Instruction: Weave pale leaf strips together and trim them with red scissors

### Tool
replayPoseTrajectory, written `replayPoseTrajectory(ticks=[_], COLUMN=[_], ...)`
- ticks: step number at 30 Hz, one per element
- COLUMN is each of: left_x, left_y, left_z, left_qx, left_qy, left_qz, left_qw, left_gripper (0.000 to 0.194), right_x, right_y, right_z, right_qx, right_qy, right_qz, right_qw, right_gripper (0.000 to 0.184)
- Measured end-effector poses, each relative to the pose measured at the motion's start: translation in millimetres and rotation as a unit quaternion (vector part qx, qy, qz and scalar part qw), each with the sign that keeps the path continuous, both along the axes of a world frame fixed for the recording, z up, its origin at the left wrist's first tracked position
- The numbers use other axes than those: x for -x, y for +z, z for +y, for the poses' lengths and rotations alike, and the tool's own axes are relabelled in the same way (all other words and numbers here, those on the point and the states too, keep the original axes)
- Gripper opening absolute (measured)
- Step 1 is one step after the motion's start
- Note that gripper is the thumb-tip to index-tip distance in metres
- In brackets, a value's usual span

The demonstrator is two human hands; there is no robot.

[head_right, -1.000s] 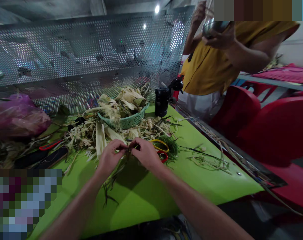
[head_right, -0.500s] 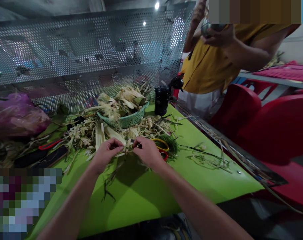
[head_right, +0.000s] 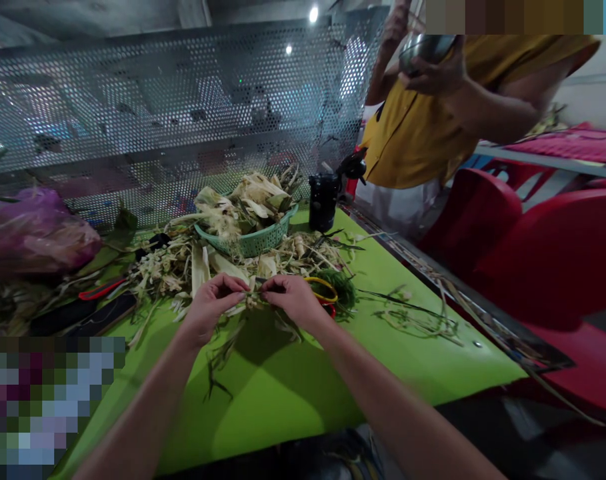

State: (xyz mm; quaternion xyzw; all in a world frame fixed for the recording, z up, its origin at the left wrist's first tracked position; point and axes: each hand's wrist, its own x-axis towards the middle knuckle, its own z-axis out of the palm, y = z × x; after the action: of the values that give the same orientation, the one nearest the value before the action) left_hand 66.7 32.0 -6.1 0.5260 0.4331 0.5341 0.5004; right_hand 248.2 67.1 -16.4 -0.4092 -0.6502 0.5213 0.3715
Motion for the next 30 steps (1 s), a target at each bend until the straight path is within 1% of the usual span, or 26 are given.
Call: replayPoseTrajectory(ticks=[3,6,8,10,12,14,17,19,21,24,26,28,30], left_x=[1,1,2,1,1,0,0,1,3,6,6,5,4], left_y=[0.6,-1.3,-4.0,-7.0,-9.6,-11.3,-12.0,-11.2,-10.1,-9.4,-10.3,-12.2,-14.4], left_z=[0,1,2,3,4,5,5,6,6,7,8,9,9], left_qx=[0.013,0.008,0.004,0.005,0.006,0.006,-0.003,-0.008,-0.007,-0.003,-0.004,-0.007,-0.015], left_qy=[-0.001,-0.001,0.005,0.011,0.012,0.011,0.023,0.036,0.04,0.034,0.03,0.026,0.021], left_qz=[-0.024,-0.019,0.0,0.018,0.029,0.036,0.052,0.058,0.056,0.068,0.084,0.091,0.093], left_qw=[1.0,1.0,1.0,1.0,0.999,0.999,0.998,0.998,0.998,0.997,0.996,0.995,0.995], left_gripper=[0.016,0.017,0.019,0.02,0.019,0.019,0.017,0.016,0.016,0.015,0.015,0.016,0.017], right_x=[0,2,3,5,5,6,6,6,7,8,8,9,9], right_y=[2.1,4.3,3.9,1.3,-2.8,-6.8,-10.0,-10.1,-9.0,-5.4,-2.0,1.5,4.3], right_z=[-2,-4,-4,-3,-1,1,3,3,2,-2,-5,-6,-7], right_qx=[0.046,0.085,0.099,0.091,0.054,-0.012,-0.112,-0.137,-0.112,-0.01,0.053,0.085,0.095], right_qy=[0.007,0.0,-0.002,-0.001,-0.004,-0.02,-0.052,-0.064,-0.061,-0.024,0.008,0.027,0.031], right_qz=[0.04,0.07,0.082,0.078,0.052,0.006,-0.072,-0.101,-0.085,0.01,0.067,0.099,0.116], right_qw=[0.998,0.994,0.992,0.993,0.997,1.0,0.99,0.983,0.988,1.0,0.996,0.991,0.988], right_gripper=[0.017,0.02,0.019,0.016,0.013,0.009,0.008,0.009,0.009,0.009,0.014,0.019,0.021])
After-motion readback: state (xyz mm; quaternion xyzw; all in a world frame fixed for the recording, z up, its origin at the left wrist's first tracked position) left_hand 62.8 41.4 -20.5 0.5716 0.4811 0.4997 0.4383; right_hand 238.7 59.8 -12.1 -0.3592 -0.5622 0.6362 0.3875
